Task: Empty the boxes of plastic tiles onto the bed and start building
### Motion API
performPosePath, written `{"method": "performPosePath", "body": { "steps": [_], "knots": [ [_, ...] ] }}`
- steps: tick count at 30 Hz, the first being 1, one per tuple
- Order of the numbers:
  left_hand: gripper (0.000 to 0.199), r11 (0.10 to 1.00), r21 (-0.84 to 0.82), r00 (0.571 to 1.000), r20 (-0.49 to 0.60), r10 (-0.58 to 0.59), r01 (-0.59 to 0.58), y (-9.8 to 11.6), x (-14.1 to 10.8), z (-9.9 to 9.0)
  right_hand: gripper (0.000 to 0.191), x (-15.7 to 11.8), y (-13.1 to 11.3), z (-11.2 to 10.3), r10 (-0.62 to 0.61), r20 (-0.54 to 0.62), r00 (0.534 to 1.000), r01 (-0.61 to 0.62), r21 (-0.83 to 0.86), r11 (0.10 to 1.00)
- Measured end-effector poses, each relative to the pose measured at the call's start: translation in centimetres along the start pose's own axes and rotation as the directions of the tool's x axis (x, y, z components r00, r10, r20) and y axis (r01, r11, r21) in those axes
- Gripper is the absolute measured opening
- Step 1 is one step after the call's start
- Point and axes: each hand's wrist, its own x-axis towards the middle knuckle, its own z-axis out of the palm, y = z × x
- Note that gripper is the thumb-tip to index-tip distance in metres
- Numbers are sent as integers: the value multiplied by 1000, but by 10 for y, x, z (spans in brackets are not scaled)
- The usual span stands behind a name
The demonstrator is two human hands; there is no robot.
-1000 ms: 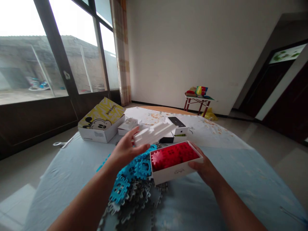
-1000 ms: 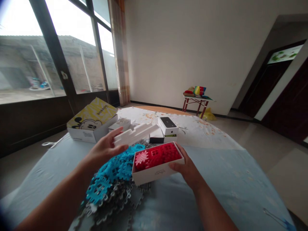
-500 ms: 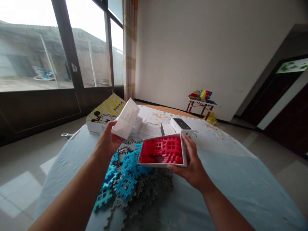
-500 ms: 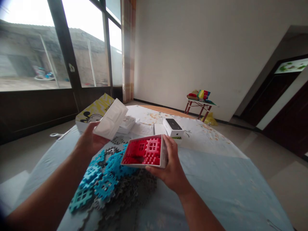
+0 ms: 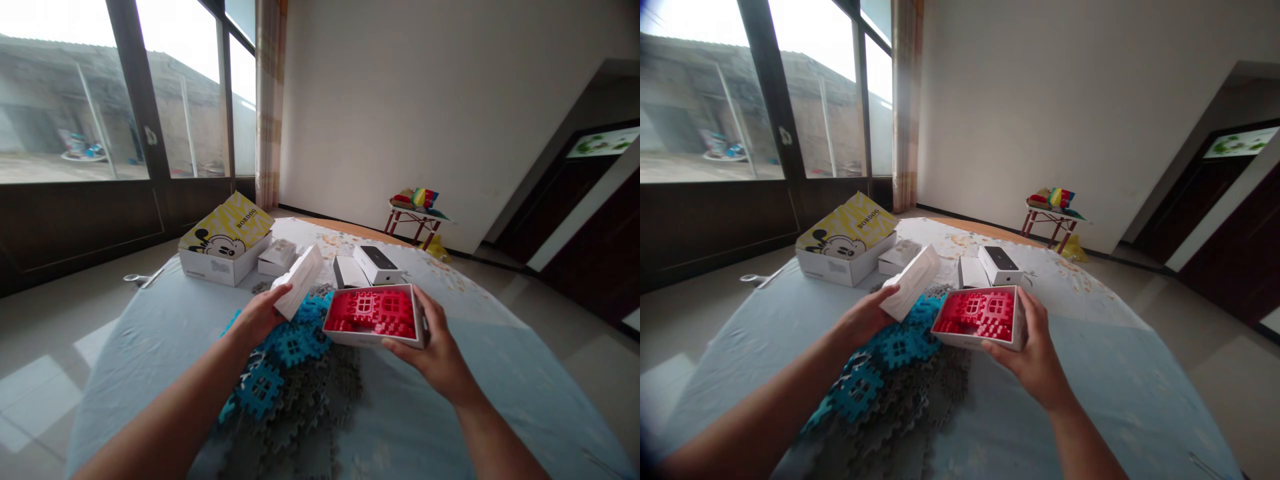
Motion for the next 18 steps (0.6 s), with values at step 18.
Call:
{"method": "performPosePath", "body": {
  "steps": [18],
  "knots": [
    [43, 967, 239, 995, -29, 94, -84, -23, -10, 9, 87, 3, -8, -30, -134, -50, 990, 124, -166, 978]
  ]
}}
